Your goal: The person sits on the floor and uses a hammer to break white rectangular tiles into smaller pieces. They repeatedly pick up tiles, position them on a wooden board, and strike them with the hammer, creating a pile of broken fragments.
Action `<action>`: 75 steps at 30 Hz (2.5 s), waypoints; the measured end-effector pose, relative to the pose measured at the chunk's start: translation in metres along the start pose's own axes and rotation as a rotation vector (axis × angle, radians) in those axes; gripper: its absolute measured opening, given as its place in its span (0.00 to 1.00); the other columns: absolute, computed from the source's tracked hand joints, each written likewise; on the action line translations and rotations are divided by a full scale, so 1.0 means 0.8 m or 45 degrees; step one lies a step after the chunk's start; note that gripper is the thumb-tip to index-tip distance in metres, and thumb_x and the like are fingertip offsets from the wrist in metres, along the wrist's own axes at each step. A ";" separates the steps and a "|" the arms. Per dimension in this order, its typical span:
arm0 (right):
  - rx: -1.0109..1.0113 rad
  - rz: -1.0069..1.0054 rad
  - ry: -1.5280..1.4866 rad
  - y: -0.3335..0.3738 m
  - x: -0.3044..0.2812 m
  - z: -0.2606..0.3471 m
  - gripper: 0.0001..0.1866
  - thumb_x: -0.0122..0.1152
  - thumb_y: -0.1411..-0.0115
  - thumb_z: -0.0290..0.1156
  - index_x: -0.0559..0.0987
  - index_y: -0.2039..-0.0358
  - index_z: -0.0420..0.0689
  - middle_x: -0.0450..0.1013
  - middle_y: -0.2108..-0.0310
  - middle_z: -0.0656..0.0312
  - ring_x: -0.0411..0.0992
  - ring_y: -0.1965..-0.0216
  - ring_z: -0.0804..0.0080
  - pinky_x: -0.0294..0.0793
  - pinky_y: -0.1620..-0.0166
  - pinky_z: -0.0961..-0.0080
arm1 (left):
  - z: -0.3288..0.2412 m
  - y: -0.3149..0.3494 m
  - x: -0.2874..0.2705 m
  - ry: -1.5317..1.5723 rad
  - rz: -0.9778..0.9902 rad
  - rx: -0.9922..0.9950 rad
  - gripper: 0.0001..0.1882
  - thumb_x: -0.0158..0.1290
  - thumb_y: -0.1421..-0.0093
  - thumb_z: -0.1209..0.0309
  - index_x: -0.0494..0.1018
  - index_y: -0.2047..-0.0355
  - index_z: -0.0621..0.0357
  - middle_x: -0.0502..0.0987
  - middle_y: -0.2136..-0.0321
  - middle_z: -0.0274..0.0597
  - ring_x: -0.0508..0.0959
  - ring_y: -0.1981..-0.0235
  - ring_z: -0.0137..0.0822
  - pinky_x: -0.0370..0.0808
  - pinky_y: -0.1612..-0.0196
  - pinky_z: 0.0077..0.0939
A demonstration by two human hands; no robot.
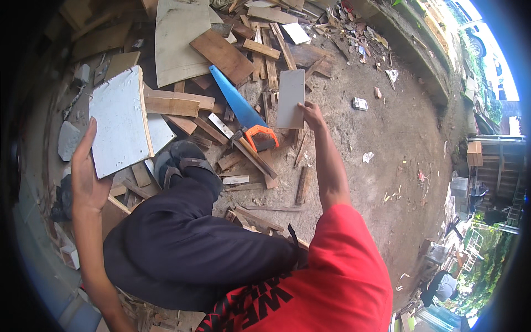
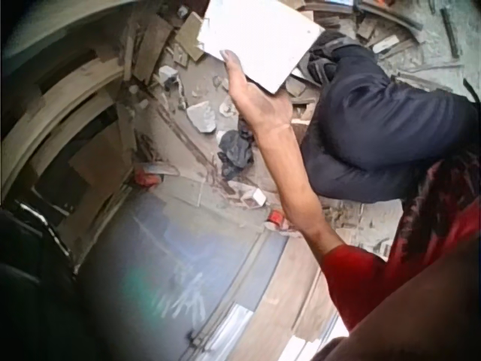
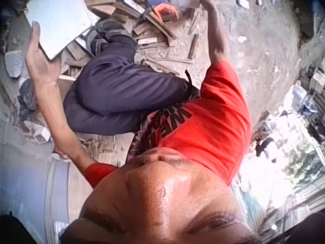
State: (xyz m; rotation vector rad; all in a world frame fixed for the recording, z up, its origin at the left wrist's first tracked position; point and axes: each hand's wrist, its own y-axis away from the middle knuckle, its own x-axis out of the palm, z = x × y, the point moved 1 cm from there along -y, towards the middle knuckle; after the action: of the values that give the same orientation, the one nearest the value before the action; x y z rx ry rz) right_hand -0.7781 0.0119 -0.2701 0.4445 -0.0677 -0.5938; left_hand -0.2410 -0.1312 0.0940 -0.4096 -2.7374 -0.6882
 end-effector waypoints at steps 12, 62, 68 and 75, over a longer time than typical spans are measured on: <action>-0.166 0.119 -0.285 0.067 0.098 0.073 0.22 0.52 0.29 0.41 0.72 0.40 0.40 0.75 0.54 0.63 0.73 0.56 0.76 0.78 0.57 0.76 | -0.001 0.007 -0.018 0.003 -0.061 0.076 0.26 0.48 0.31 0.55 0.69 0.42 0.62 0.77 0.50 0.41 0.78 0.50 0.34 0.74 0.47 0.32; -0.429 -0.020 1.191 0.196 0.171 -0.170 0.14 0.54 0.44 0.31 0.68 0.63 0.34 0.75 0.64 0.34 0.74 0.59 0.34 0.73 0.54 0.45 | 0.016 0.122 -0.031 -0.045 -0.275 0.365 0.27 0.51 0.32 0.53 0.68 0.41 0.59 0.76 0.47 0.38 0.75 0.46 0.34 0.68 0.43 0.32; -0.444 0.074 1.097 0.201 0.200 -0.085 0.27 0.65 0.45 0.48 0.75 0.71 0.30 0.77 0.68 0.34 0.77 0.63 0.39 0.76 0.59 0.50 | 0.010 0.174 -0.110 0.064 -0.344 0.454 0.28 0.54 0.35 0.54 0.68 0.41 0.58 0.75 0.47 0.37 0.74 0.48 0.34 0.67 0.47 0.30; -0.703 0.185 0.683 0.251 0.353 0.106 0.28 0.61 0.38 0.52 0.76 0.73 0.33 0.69 0.83 0.52 0.69 0.79 0.64 0.68 0.71 0.60 | -0.008 0.211 -0.135 0.101 -0.389 0.450 0.25 0.55 0.36 0.53 0.69 0.43 0.51 0.74 0.47 0.35 0.71 0.47 0.32 0.61 0.44 0.35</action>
State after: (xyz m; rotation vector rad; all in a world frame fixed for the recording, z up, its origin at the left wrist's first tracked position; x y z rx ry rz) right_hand -0.4539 -0.0292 -0.1267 0.0478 0.5606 -0.3139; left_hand -0.0832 -0.0133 0.1322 0.1146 -2.7929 -0.2658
